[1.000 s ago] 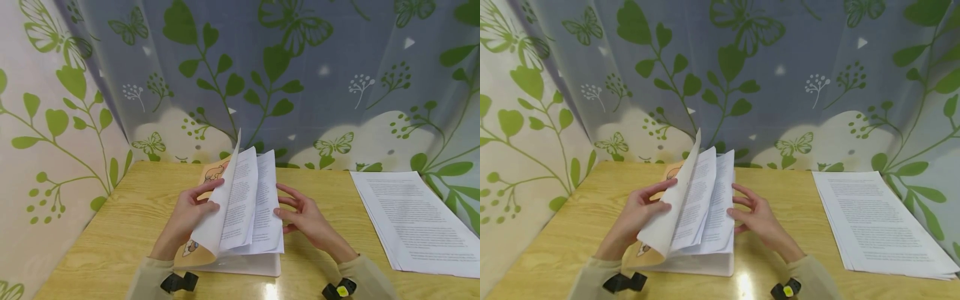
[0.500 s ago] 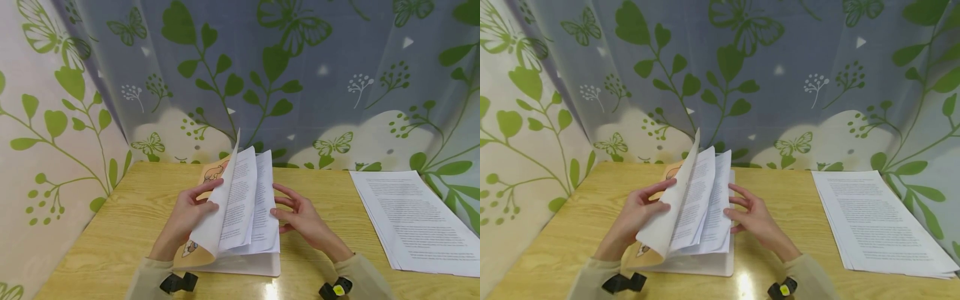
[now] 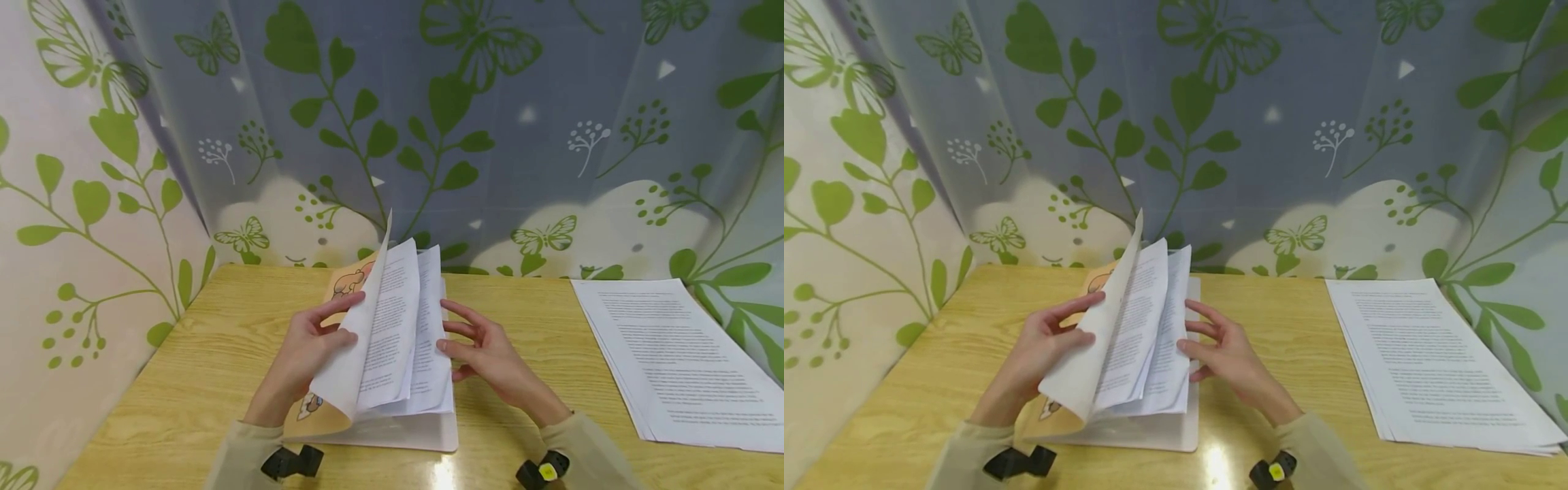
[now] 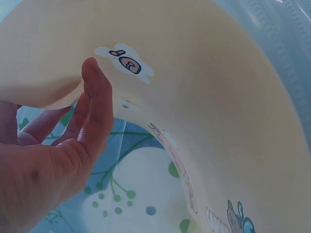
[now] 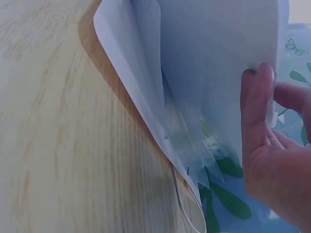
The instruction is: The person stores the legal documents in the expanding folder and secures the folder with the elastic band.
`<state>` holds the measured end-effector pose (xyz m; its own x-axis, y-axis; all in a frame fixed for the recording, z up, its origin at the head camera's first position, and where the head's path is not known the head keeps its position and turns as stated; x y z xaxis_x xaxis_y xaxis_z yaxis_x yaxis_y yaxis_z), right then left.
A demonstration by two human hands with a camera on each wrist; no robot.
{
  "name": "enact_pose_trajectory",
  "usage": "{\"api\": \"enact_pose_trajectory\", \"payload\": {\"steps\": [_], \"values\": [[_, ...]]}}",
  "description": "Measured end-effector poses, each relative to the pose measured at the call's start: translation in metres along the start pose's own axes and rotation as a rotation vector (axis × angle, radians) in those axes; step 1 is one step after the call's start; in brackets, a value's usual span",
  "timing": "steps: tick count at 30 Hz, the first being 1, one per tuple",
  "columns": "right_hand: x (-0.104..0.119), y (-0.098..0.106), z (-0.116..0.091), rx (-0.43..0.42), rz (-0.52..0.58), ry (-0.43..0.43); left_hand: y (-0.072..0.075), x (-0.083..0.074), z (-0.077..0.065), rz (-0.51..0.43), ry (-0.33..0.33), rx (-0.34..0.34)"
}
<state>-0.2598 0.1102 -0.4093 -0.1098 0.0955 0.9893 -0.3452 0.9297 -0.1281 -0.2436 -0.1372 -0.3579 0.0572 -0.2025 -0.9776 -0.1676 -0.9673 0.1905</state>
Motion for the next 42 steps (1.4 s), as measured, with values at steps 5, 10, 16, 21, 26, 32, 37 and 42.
{"api": "enact_pose_trajectory", "payload": {"steps": [5,10,16,21,26,32,37,42], "values": [[-0.002,0.0,0.002,-0.011,-0.016,-0.008,0.0,0.0,0.0,0.0,-0.005,0.001],[-0.004,0.0,0.004,-0.016,-0.015,-0.012,0.0,0.001,0.0,-0.011,-0.008,0.002],[-0.008,-0.002,0.007,-0.019,-0.002,-0.012,0.0,0.0,0.0,-0.02,-0.007,0.002],[-0.011,-0.005,0.008,-0.027,-0.001,-0.018,-0.001,0.0,0.0,-0.022,-0.007,0.0],[-0.013,-0.008,0.01,-0.029,0.001,-0.026,-0.002,0.001,0.001,-0.023,-0.009,0.005],[-0.015,-0.012,0.012,-0.023,0.012,-0.032,-0.002,0.0,0.002,-0.013,-0.019,0.005],[-0.017,-0.016,0.014,-0.008,0.02,-0.028,-0.003,0.0,0.002,-0.02,-0.025,0.009],[-0.019,-0.019,0.016,0.002,0.025,-0.03,-0.004,0.001,0.003,-0.029,-0.031,0.018]]}}
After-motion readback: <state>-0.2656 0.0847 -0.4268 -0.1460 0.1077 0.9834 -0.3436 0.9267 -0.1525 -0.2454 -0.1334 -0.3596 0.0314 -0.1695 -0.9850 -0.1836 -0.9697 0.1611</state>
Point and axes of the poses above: each hand's wrist, its own z-axis towards the middle knuckle, its own y-axis out of the back of the hand, x = y × z, the point moved 8 cm from there along z, towards the middle knuckle, and after that the axes turned 8 degrees about z, right-handed, at the moved point
